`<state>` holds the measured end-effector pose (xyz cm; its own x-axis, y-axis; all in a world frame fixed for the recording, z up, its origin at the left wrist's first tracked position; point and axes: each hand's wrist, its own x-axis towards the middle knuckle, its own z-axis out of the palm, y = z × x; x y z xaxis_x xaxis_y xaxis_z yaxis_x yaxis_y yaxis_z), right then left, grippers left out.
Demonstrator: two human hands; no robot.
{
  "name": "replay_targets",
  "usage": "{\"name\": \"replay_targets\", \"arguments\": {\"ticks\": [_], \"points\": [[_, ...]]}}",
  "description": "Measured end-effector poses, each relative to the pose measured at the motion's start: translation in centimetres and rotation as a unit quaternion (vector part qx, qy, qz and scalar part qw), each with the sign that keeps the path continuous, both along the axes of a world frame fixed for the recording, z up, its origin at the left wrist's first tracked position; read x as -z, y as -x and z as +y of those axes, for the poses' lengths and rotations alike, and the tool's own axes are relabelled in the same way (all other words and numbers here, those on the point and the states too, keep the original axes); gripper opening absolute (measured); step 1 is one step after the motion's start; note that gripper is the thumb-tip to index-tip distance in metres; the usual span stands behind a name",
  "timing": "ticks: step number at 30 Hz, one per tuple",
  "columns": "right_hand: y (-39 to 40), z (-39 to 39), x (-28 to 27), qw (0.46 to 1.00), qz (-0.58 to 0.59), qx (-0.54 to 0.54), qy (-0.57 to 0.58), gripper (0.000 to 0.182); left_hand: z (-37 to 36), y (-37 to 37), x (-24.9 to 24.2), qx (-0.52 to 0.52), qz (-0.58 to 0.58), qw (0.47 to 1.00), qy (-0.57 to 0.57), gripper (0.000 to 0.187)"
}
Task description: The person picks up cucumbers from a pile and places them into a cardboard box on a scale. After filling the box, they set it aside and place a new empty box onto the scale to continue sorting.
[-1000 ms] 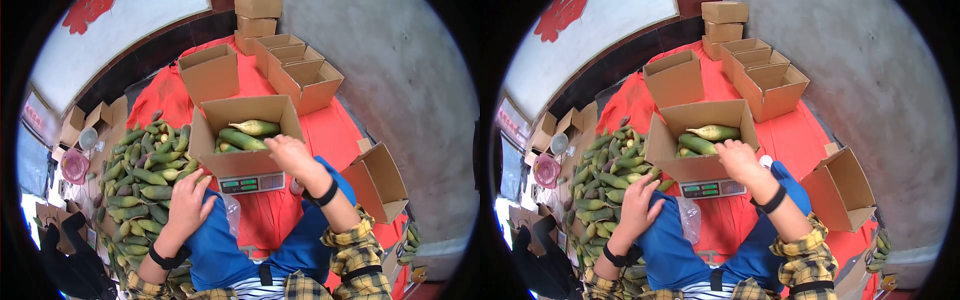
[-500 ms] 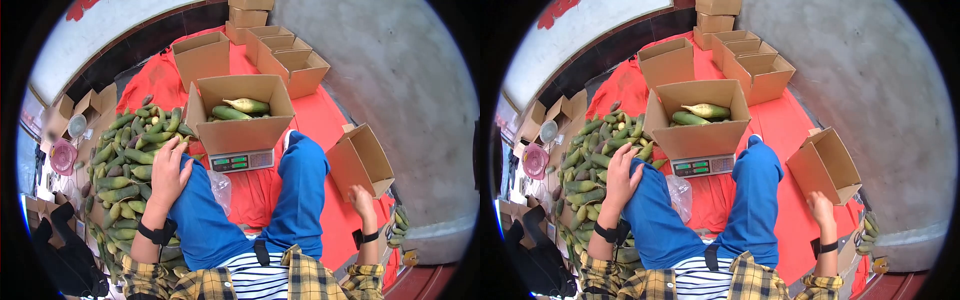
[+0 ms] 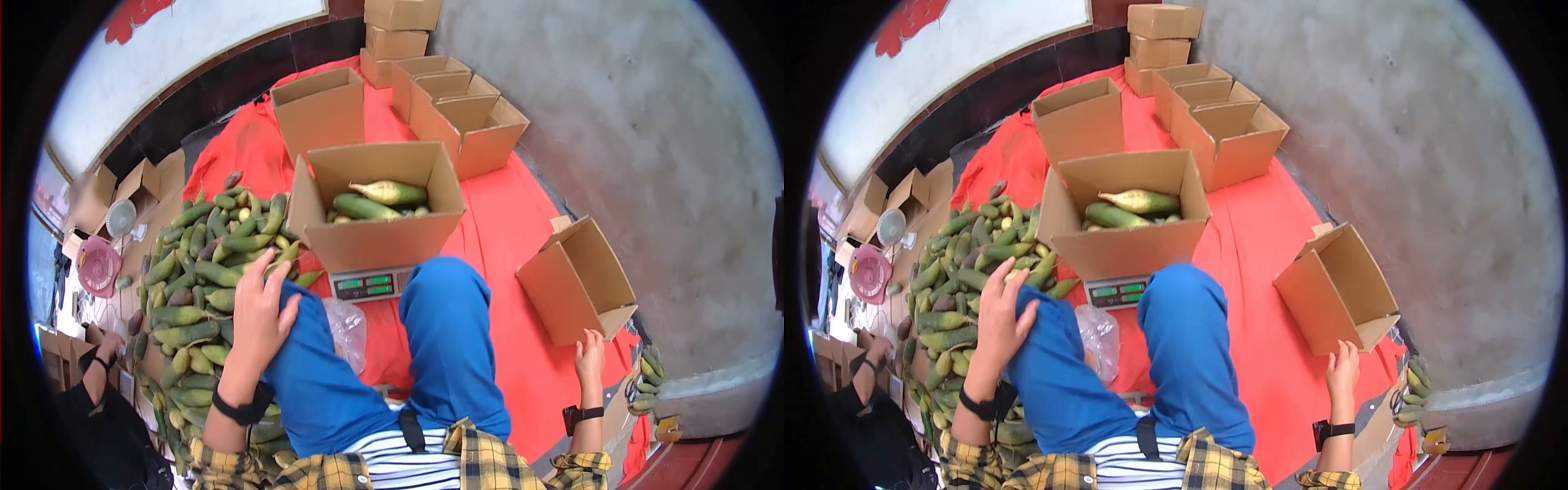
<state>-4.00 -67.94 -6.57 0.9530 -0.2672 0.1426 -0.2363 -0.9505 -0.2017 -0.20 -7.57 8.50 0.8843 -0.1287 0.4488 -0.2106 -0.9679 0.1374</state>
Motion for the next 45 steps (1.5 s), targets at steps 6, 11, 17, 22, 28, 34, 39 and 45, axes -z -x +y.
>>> {"name": "replay_targets", "arguments": {"ticks": [6, 11, 17, 22, 28, 34, 39, 45], "points": [[-4.4, -4.6, 1.8, 0.987, -0.08, 0.059, 0.126, 0.051, -3.6, -3.9, -5.1, 0.057, 0.097, 0.937, 0.33, 0.047], [-7.6, -7.7, 4.9, 0.996, 0.032, 0.08, 0.007, 0.045, -3.8, -10.5, -6.0, 0.088, 0.158, 0.788, 0.588, 0.038], [-10.8, -7.1, 6.5, 0.997, -0.055, -0.004, -0.054, 0.014, -2.9, -15.5, -3.6, 0.07, 0.144, 0.79, 0.592, 0.035], [-19.1, -3.6, 3.8, 0.983, -0.102, -0.134, -0.072, 0.012, -1.7, -18.7, 1.1, 0.029, 0.162, 0.793, 0.586, 0.033], [-33.5, 1.1, -0.3, 0.944, -0.148, -0.278, 0.102, 0.01, 0.5, -21.0, 2.1, -0.031, 0.103, 0.868, 0.485, 0.034], [-36.5, 14.5, -5.5, 0.906, -0.092, -0.222, -0.349, 0.021, 3.8, -21.9, 4.2, -0.109, 0.013, 0.971, 0.21, 0.045], [-20.5, 27.6, -20.5, 0.621, 0.197, -0.464, -0.6, 0.014, 5.0, -22.4, 6.1, -0.159, 0.106, 0.964, 0.183, 0.049], [-18.4, 30.5, -24.3, 0.355, 0.241, -0.608, -0.668, 0.026, 5.1, -22.8, 6.7, -0.239, 0.253, 0.931, 0.111, 0.046]]}}
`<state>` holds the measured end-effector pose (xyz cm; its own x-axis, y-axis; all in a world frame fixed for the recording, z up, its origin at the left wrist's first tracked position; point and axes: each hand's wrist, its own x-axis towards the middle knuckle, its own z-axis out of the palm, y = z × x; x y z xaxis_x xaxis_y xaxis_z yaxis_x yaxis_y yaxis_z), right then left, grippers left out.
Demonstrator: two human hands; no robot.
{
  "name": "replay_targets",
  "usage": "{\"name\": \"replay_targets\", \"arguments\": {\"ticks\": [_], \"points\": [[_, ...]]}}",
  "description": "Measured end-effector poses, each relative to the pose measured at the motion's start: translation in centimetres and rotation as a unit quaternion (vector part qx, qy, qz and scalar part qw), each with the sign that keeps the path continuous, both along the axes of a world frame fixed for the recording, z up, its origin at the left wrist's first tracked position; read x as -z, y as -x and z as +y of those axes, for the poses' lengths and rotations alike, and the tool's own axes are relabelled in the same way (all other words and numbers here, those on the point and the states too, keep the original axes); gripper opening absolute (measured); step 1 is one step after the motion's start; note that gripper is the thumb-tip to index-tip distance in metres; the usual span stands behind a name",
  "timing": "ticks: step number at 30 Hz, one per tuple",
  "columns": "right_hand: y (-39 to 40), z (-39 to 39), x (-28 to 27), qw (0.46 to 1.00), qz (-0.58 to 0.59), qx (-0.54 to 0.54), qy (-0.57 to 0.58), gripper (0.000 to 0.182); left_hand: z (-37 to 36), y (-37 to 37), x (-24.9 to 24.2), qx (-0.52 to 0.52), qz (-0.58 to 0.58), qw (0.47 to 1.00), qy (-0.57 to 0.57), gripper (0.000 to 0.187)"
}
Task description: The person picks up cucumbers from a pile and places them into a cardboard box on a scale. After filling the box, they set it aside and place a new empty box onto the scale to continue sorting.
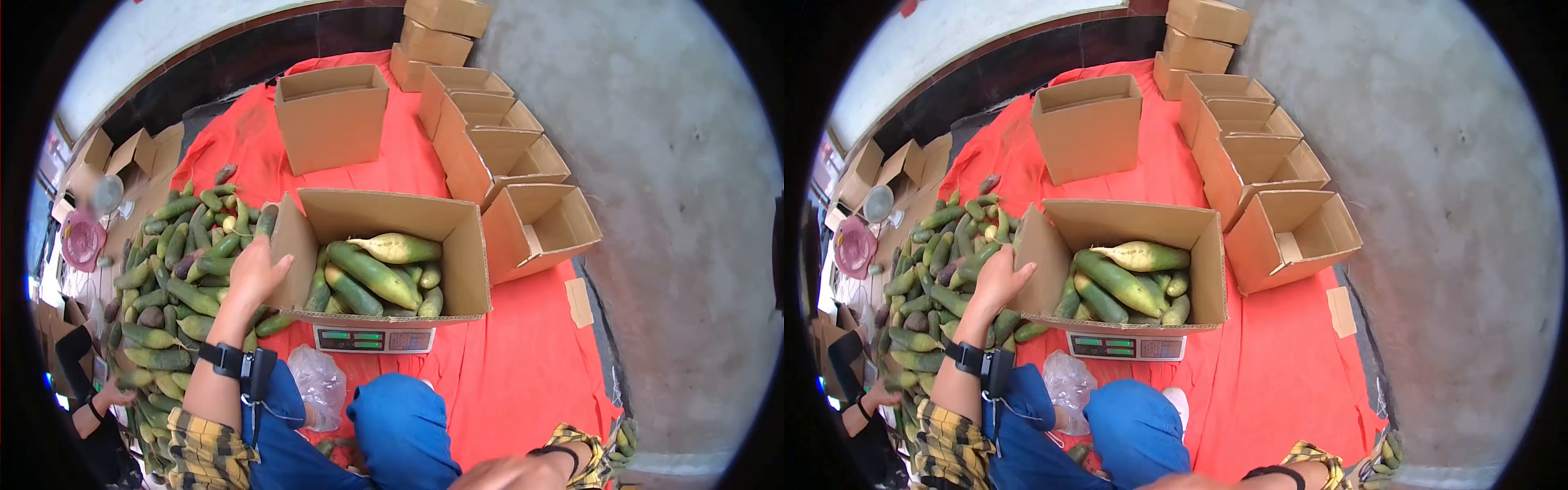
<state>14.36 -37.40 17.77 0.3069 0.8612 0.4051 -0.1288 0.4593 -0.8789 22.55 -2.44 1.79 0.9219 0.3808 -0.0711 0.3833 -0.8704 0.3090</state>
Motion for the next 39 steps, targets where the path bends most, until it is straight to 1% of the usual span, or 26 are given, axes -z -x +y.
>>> {"name": "replay_targets", "arguments": {"ticks": [1, 2, 3, 4, 5, 6, 7, 8, 10, 12, 14, 15, 17, 19, 20, 21, 23, 26, 28, 30, 32, 35, 36, 37, 38, 39], "points": [[-0.7, -1.0, -0.2, 0.996, 0.031, -0.023, 0.075, 0.025, 0.1, 0.0, 0.3, -0.009, -0.001, 1.0, 0.003, 0.046], [-0.6, -1.5, 1.7, 0.989, 0.024, 0.126, 0.076, 0.014, 0.2, -0.1, 0.6, -0.009, 0.004, 1.0, -0.003, 0.045], [-1.3, -1.6, 2.0, 0.959, 0.072, 0.23, 0.147, 0.015, 0.3, -0.1, 0.8, -0.01, 0.011, 1.0, -0.012, 0.044], [-3.6, -2.6, 3.2, 0.905, 0.038, 0.341, 0.251, 0.023, 0.3, -0.1, 0.9, -0.017, 0.02, 1.0, -0.012, 0.042], [-7.5, -3.4, 5.3, 0.87, -0.062, 0.367, 0.325, 0.034, 0.3, -0.2, 0.7, -0.024, 0.041, 0.999, 0.007, 0.042], [-10.6, -3.2, 6.5, 0.819, -0.119, 0.393, 0.402, 0.042, 1.1, -0.3, 2.2, -0.012, 0.015, 0.999, 0.032, 0.038], [-12.8, -3.4, 8.6, 0.728, -0.234, 0.44, 0.471, 0.044, 0.9, -0.4, 1.7, -0.002, 0.035, 0.999, 0.023, 0.035], [-14.9, -3.1, 10.3, 0.623, -0.345, 0.475, 0.517, 0.046, 1.0, -0.5, 1.4, -0.01, 0.071, 0.996, 0.055, 0.04], [-16.8, -2.7, 12.3, 0.554, -0.382, 0.425, 0.605, 0.047, 0.8, -0.1, 0.8, -0.003, 0.046, 0.995, 0.084, 0.037], [-18.6, -2.8, 14.8, 0.549, -0.368, 0.367, 0.655, 0.045, 0.6, -1.0, 2.5, -0.034, 0.068, 0.993, 0.088, 0.034], [-20.5, -3.9, 17.4, 0.629, -0.314, 0.333, 0.628, 0.041, 0.0, -1.0, 2.0, -0.024, 0.049, 0.994, 0.095, 0.028], [-21.4, -4.7, 18.3, 0.632, -0.32, 0.334, 0.622, 0.041, -0.2, -1.3, 1.6, -0.019, 0.077, 0.991, 0.106, 0.027], [-22.8, -6.0, 20.0, 0.657, -0.21, 0.336, 0.642, 0.036, -0.5, -1.4, 0.8, -0.029, 0.09, 0.988, 0.118, 0.026], [-22.1, -6.7, 20.7, 0.688, -0.256, 0.369, 0.571, 0.034, -0.9, -1.4, 0.6, -0.014, 0.091, 0.989, 0.118, 0.026], [-21.1, -5.8, 19.6, 0.649, -0.282, 0.368, 0.603, 0.034, -0.9, -1.5, 0.9, 0.01, 0.092, 0.989, 0.119, 0.026], [-20.3, -5.5, 19.2, 0.635, -0.288, 0.378, 0.609, 0.036, -1.1, -1.5, 0.9, 0.016, 0.071, 0.99, 0.121, 0.028], [-19.3, -7.4, 20.7, 0.626, -0.286, 0.416, 0.594, 0.038, -1.9, -1.1, 0.0, 0.031, 0.041, 0.992, 0.114, 0.026], [-14.4, -11.3, 21.0, 0.652, -0.182, 0.476, 0.562, 0.039, -4.8, -0.8, -1.7, 0.088, -0.019, 0.994, 0.058, 0.024], [-9.6, -14.7, 20.6, 0.606, -0.157, 0.499, 0.599, 0.04, -7.8, -0.3, -3.0, 0.148, -0.078, 0.984, 0.06, 0.019], [-3.2, -18.6, 20.4, 0.581, -0.149, 0.538, 0.592, 0.04, -11.3, 0.5, -5.3, 0.234, -0.018, 0.969, 0.074, 0.021], [4.2, -22.5, 20.8, 0.561, -0.044, 0.603, 0.566, 0.042, -16.0, 1.7, -6.4, 0.317, 0.022, 0.945, 0.079, 0.023], [17.1, -28.1, 21.8, 0.496, 0.053, 0.619, 0.606, 0.044, -24.7, 4.8, -5.4, 0.449, 0.085, 0.886, 0.08, 0.022], [21.3, -27.8, 20.3, 0.46, 0.041, 0.614, 0.64, 0.038, -27.9, 6.4, -4.4, 0.502, 0.093, 0.858, 0.06, 0.02], [26.2, -29.2, 21.9, 0.458, 0.076, 0.642, 0.61, 0.042, -31.2, 8.0, -3.2, 0.545, 0.117, 0.83, 0.028, 0.019], [31.1, -30.4, 22.4, 0.405, 0.132, 0.609, 0.669, 0.044, -33.5, 9.9, -2.9, 0.597, 0.121, 0.793, 0.022, 0.019], [35.6, -30.5, 22.6, 0.385, 0.171, 0.607, 0.674, 0.047, -35.5, 12.0, -1.6, 0.624, 0.134, 0.769, 0.034, 0.019]]}}
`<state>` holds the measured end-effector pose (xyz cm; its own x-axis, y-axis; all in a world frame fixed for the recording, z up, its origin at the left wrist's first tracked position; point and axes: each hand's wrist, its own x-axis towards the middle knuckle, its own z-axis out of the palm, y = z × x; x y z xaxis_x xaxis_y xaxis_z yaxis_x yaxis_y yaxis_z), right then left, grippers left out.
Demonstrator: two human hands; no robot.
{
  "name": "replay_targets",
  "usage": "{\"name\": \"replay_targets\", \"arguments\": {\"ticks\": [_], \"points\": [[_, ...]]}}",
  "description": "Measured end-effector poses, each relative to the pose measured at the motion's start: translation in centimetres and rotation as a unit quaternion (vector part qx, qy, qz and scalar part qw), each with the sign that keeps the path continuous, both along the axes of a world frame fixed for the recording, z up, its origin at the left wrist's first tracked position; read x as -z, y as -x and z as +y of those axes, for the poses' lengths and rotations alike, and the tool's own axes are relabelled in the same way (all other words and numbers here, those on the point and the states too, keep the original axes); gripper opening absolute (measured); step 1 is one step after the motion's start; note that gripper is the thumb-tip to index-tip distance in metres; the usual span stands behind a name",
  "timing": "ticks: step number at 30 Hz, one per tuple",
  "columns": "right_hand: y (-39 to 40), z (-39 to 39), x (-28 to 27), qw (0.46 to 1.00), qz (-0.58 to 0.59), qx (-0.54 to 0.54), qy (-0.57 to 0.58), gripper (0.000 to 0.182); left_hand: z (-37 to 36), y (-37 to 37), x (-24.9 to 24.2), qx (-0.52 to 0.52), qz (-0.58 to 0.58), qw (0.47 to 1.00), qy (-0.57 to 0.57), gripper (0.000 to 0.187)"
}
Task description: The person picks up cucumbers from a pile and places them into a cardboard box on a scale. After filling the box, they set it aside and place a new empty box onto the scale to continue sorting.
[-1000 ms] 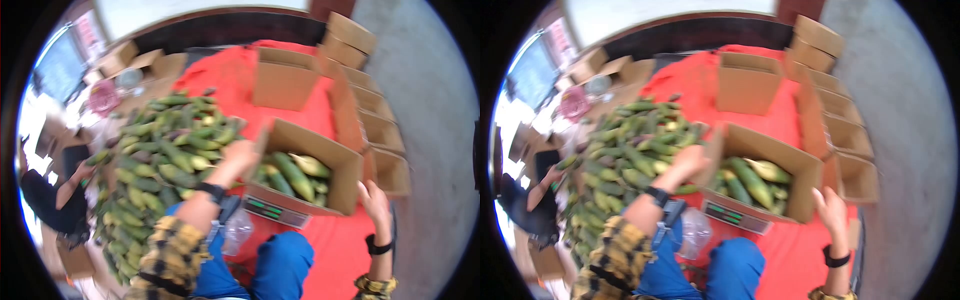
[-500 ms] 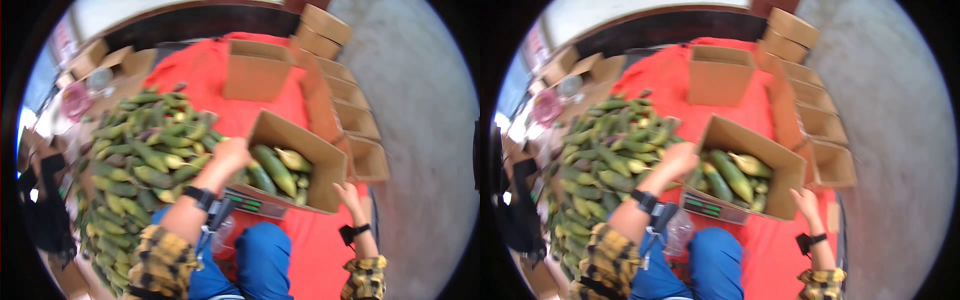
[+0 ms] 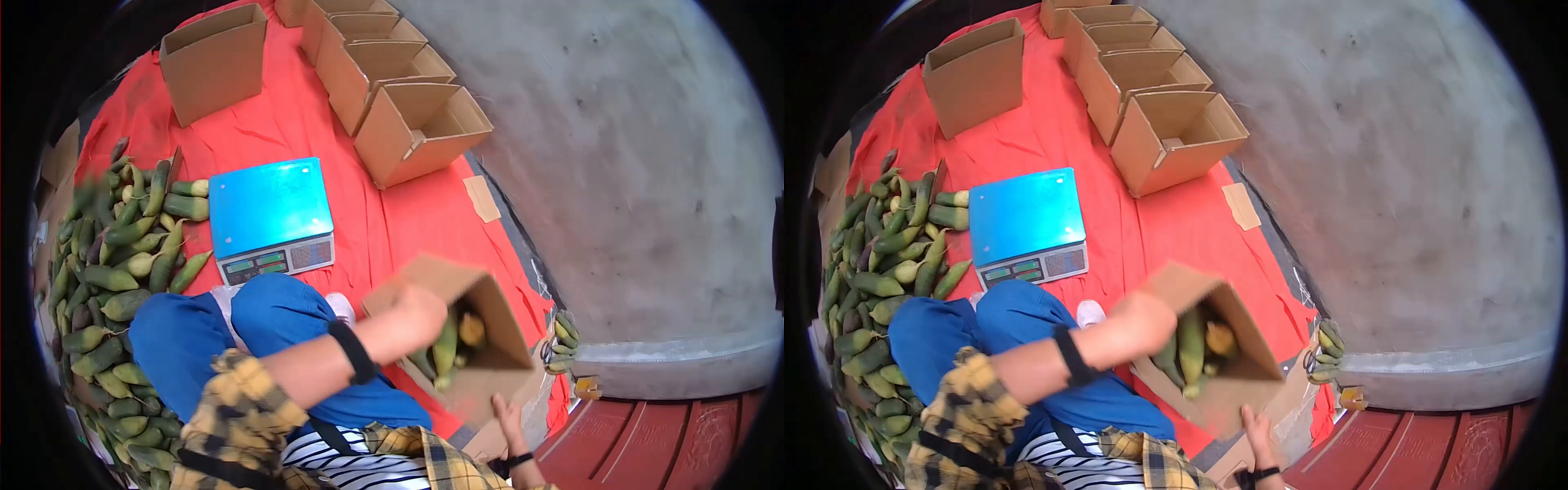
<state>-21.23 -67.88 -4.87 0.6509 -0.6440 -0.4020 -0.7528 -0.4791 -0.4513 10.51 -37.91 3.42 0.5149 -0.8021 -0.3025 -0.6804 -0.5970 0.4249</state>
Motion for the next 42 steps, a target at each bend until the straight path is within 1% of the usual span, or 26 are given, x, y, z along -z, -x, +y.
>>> {"name": "replay_targets", "arguments": {"ticks": [1, 2, 3, 4, 6, 8, 10, 11, 12, 13, 15, 17, 18, 19, 20, 21, 23, 25, 27, 29, 31, 33, 35, 37, 39, 42], "points": [[3.7, 0.3, -0.1, 1.0, -0.013, 0.003, -0.014, 0.05, -1.8, 2.5, 2.7, 0.072, -0.011, 0.996, 0.059, 0.02], [7.3, -0.3, 0.2, 0.999, -0.006, 0.034, -0.02, 0.054, -2.9, 3.8, 1.2, 0.135, 0.085, 0.984, 0.081, 0.021], [9.1, -0.1, -0.7, 0.996, 0.063, 0.062, 0.023, 0.05, -4.0, 4.6, -1.3, 0.196, 0.181, 0.959, 0.099, 0.024], [10.0, -0.3, -0.9, 0.979, 0.186, 0.061, 0.061, 0.032, -4.7, 4.8, -2.9, 0.194, 0.225, 0.948, 0.112, 0.025], [12.8, -1.5, -0.4, 0.982, 0.163, 0.061, 0.071, 0.029, -4.0, 4.9, -5.5, 0.192, 0.265, 0.938, 0.116, 0.028], [11.1, -5.9, 1.5, 0.989, 0.109, 0.022, 0.095, 0.024, 0.0, 2.1, -7.0, 0.087, 0.208, 0.941, 0.254, 0.034], [12.3, -9.9, 2.3, 0.991, 0.067, 0.01, 0.119, 0.021, 4.7, -0.9, -6.8, -0.009, 0.17, 0.928, 0.332, 0.031], [13.0, -11.6, 2.7, 0.99, 0.042, 0.013, 0.135, 0.019, 7.4, -2.1, -7.9, -0.091, 0.159, 0.92, 0.346, 0.023], [13.6, -13.3, 3.0, 0.988, 0.017, 0.017, 0.153, 0.019, 9.9, -3.0, -7.6, -0.137, 0.092, 0.917, 0.364, 0.02], [14.2, -14.8, 3.3, 0.985, -0.005, 0.02, 0.171, 0.019, 11.9, -3.4, -8.6, -0.223, 0.128, 0.906, 0.337, 0.017], [14.8, -17.0, 3.6, 0.977, -0.043, 0.016, 0.208, 0.022, 15.1, -4.0, -8.0, -0.34, 0.2, 0.838, 0.378, 0.009], [13.9, -18.1, 4.0, 0.966, -0.077, -0.001, 0.246, 0.026, 16.5, -4.8, -7.2, -0.386, 0.229, 0.782, 0.432, 0.008], [1.3, -14.7, 3.1, 0.96, -0.095, -0.014, 0.264, 0.029, 16.8, -4.8, -6.6, -0.394, 0.225, 0.779, 0.432, 0.008], [-8.8, -9.4, -0.5, 0.942, -0.144, -0.135, 0.272, 0.027, 16.8, -5.0, -5.9, -0.398, 0.211, 0.772, 0.448, 0.008], [-15.7, -6.7, -1.0, 0.925, -0.203, -0.199, 0.252, 0.025, 16.9, -5.3, -5.3, -0.403, 0.196, 0.765, 0.462, 0.008], [-22.0, -4.8, -0.6, 0.905, -0.205, -0.288, 0.236, 0.024, 17.1, -5.3, -4.6, -0.401, 0.208, 0.768, 0.455, 0.009], [-32.9, 1.2, -1.2, 0.874, -0.147, -0.389, 0.254, 0.022, 17.8, -5.0, -3.5, -0.402, 0.23, 0.779, 0.422, 0.009], [-42.0, 4.9, -0.3, 0.823, -0.216, -0.442, 0.284, 0.029, 19.2, -5.0, -1.8, -0.408, 0.242, 0.778, 0.413, 0.011], [-50.0, 7.4, 0.3, 0.793, -0.258, -0.447, 0.323, 0.035, 20.3, -5.2, -0.9, -0.453, 0.268, 0.76, 0.381, 0.013], [-56.5, 9.1, 0.7, 0.789, -0.212, -0.43, 0.384, 0.039, 20.7, -5.1, -0.6, -0.457, 0.276, 0.755, 0.381, 0.013], [-60.5, 9.6, 2.2, 0.747, -0.195, -0.425, 0.473, 0.044, 20.9, -5.0, -0.9, -0.463, 0.28, 0.748, 0.384, 0.013], [-62.7, 8.7, 4.5, 0.753, -0.169, -0.422, 0.476, 0.033, 20.5, -4.8, -2.0, -0.425, 0.256, 0.79, 0.361, 0.016], [-63.4, 8.6, 4.8, 0.732, -0.158, -0.455, 0.483, 0.015, 20.6, -5.0, -2.3, -0.419, 0.255, 0.788, 0.372, 0.017], [-63.2, 8.5, 3.9, 0.687, -0.16, -0.559, 0.435, 0.006, 20.8, -5.0, -2.4, -0.415, 0.253, 0.788, 0.378, 0.018], [-61.5, 9.2, 3.1, 0.66, -0.217, -0.602, 0.394, 0.008, 20.8, -5.0, -2.4, -0.394, 0.263, 0.794, 0.38, 0.018], [-56.4, 12.4, 0.7, 0.664, -0.191, -0.616, 0.378, 0.01, 20.5, -4.8, -2.1, -0.385, 0.256, 0.801, 0.381, 0.018]]}}
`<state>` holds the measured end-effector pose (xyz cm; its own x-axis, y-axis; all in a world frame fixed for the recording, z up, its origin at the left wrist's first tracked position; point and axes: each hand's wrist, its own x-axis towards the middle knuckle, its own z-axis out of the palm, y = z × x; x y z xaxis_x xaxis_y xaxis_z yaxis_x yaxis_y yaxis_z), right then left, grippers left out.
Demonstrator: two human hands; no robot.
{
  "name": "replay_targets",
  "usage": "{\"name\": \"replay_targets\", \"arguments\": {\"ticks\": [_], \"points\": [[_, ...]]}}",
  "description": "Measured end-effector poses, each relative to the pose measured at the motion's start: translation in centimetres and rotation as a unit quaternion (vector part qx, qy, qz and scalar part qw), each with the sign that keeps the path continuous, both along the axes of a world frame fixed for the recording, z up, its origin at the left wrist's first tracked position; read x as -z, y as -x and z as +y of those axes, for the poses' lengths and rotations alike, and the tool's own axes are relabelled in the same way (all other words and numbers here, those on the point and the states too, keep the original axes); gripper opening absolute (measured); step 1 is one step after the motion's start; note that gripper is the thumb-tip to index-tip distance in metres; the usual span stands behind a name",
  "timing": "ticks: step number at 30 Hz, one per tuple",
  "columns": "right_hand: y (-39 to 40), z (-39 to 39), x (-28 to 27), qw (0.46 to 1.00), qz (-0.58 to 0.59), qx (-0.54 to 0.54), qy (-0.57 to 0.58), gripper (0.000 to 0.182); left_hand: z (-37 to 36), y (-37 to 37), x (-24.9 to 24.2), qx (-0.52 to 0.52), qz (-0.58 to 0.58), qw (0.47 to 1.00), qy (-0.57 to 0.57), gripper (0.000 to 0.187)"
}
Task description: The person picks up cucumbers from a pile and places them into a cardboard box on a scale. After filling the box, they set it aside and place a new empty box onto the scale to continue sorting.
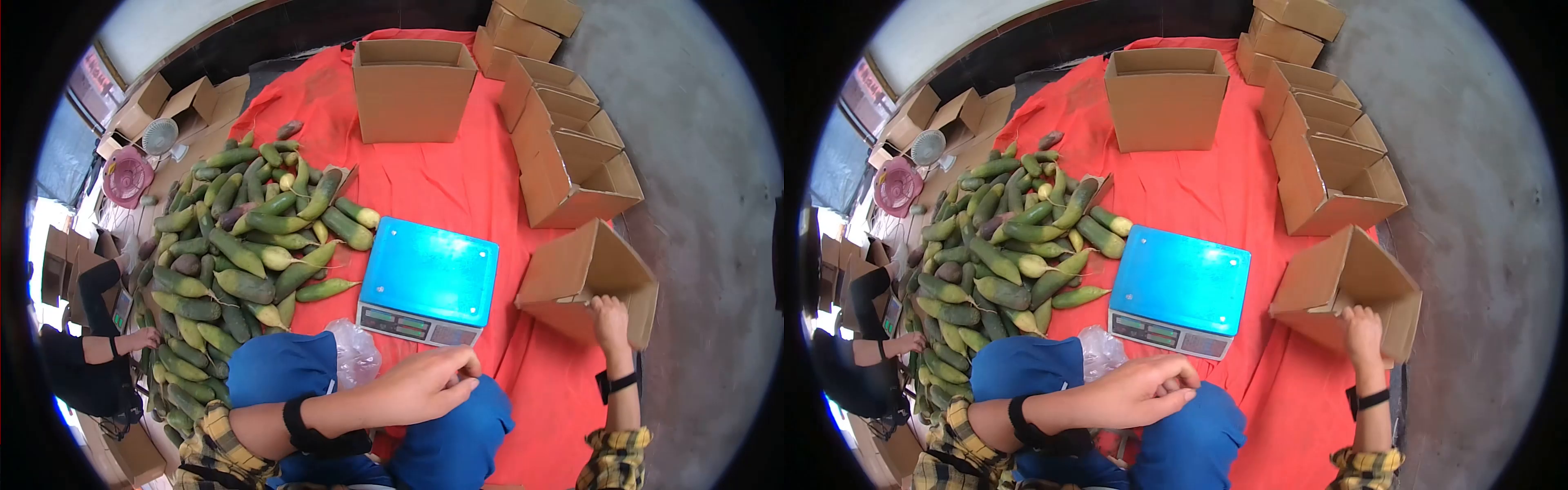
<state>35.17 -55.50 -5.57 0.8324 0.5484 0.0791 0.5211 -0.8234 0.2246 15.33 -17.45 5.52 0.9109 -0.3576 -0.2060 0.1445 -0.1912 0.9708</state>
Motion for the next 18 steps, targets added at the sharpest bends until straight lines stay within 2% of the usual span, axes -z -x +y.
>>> {"name": "replay_targets", "arguments": {"ticks": [4, 7, 8, 10, 11, 13, 14, 16, 18], "points": [[7.7, 2.1, -0.2, 0.987, 0.054, 0.029, -0.149, 0.018, -0.9, 0.4, 0.5, -0.004, -0.069, 0.998, -0.005, 0.018], [13.1, -0.1, 2.0, 0.979, 0.099, 0.042, -0.174, 0.033, -1.1, 0.8, -0.6, -0.027, -0.067, 0.997, 0.009, 0.015], [14.5, -1.8, 3.2, 0.978, 0.097, 0.066, -0.173, 0.026, -1.2, 1.0, -0.6, -0.036, -0.069, 0.997, 0.006, 0.015], [16.5, -6.0, 5.4, 0.96, 0.134, 0.186, -0.16, 0.018, -1.4, 1.3, -0.1, -0.041, -0.106, 0.993, 0.016, 0.013], [16.6, -7.1, 5.3, 0.961, 0.132, 0.18, -0.161, 0.018, -1.6, 1.4, 0.1, -0.047, -0.109, 0.993, 0.014, 0.013], [16.7, -8.1, 4.4, 0.958, 0.07, 0.138, -0.24, 0.011, -1.6, 1.3, 0.3, -0.045, -0.109, 0.993, 0.006, 0.012], [16.6, -7.7, 3.3, 0.959, 0.069, 0.131, -0.242, 0.011, -1.8, 1.3, 0.6, -0.058, -0.121, 0.991, 0.01, 0.012], [16.4, -5.2, -1.4, 0.931, 0.099, 0.131, -0.325, 0.012, -2.1, 1.2, 0.7, -0.087, -0.135, 0.987, 0.016, 0.012], [17.1, -0.5, -6.7, 0.934, 0.095, 0.102, -0.329, 0.012, -2.5, 1.0, 0.5, -0.111, -0.149, 0.982, 0.028, 0.012]]}}
